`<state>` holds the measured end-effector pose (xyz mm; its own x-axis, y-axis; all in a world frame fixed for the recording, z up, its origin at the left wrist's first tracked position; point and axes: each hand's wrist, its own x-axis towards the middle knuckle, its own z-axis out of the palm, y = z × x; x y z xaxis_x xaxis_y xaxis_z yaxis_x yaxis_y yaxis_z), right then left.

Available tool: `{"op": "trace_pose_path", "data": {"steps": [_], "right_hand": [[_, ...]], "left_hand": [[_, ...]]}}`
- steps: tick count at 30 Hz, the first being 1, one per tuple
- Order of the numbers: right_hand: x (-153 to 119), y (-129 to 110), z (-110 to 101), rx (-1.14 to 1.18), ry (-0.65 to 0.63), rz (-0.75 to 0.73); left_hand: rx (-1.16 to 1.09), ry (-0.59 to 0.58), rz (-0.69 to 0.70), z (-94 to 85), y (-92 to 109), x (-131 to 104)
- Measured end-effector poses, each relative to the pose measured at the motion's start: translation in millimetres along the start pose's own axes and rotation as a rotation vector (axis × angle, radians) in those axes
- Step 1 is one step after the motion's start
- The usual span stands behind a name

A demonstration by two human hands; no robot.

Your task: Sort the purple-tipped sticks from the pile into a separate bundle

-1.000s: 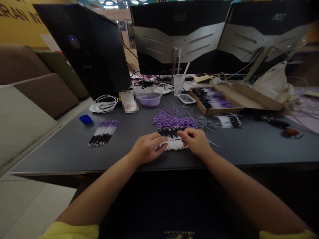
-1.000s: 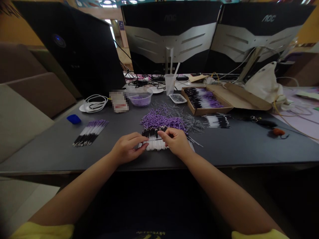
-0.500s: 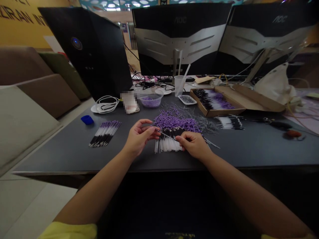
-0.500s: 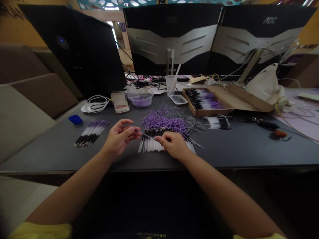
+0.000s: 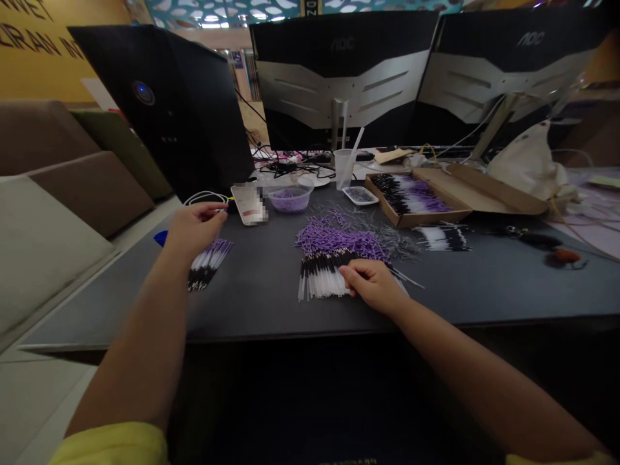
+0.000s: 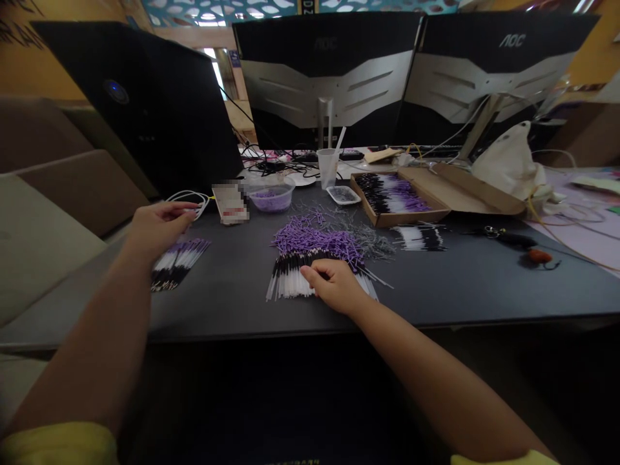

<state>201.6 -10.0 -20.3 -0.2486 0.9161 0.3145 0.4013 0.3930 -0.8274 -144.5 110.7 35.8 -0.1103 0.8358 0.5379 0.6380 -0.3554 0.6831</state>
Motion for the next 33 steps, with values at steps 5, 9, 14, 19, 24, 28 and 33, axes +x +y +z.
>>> {"op": "trace_pose_path", "data": {"steps": [5, 9, 14, 19, 24, 28, 33], "right_hand": [[0, 0, 0, -0.010, -0.006, -0.003], [-1, 0, 0, -0.020, -0.009, -0.010], [-1, 2, 0, -0.023, -0.011, -0.014], [-2, 1, 1, -0.017, -0.008, -0.013], [0, 2, 0, 0.024, 0.026, -0.006], [4, 5, -12, 0.024, 0.092, 0.003], [12, 18, -46, -0.066, 0.247, 0.003]], "left_hand": [[0.325, 0.000, -0.137, -26.6, -49, 8], [0.481, -0.090, -0.242, -34.4, -70, 3], [0.569, -0.263, -0.294, -41.6, -62, -3], [0.630, -0.314, -0.305, -45.3, -49, -9], [0.676, -0.254, -0.272, -43.3, -43, -14], [0.625, -0.232, -0.176, -32.7, -27, -20], [0.498, -0.435, -0.028, 3.6, 30, -48]]}}
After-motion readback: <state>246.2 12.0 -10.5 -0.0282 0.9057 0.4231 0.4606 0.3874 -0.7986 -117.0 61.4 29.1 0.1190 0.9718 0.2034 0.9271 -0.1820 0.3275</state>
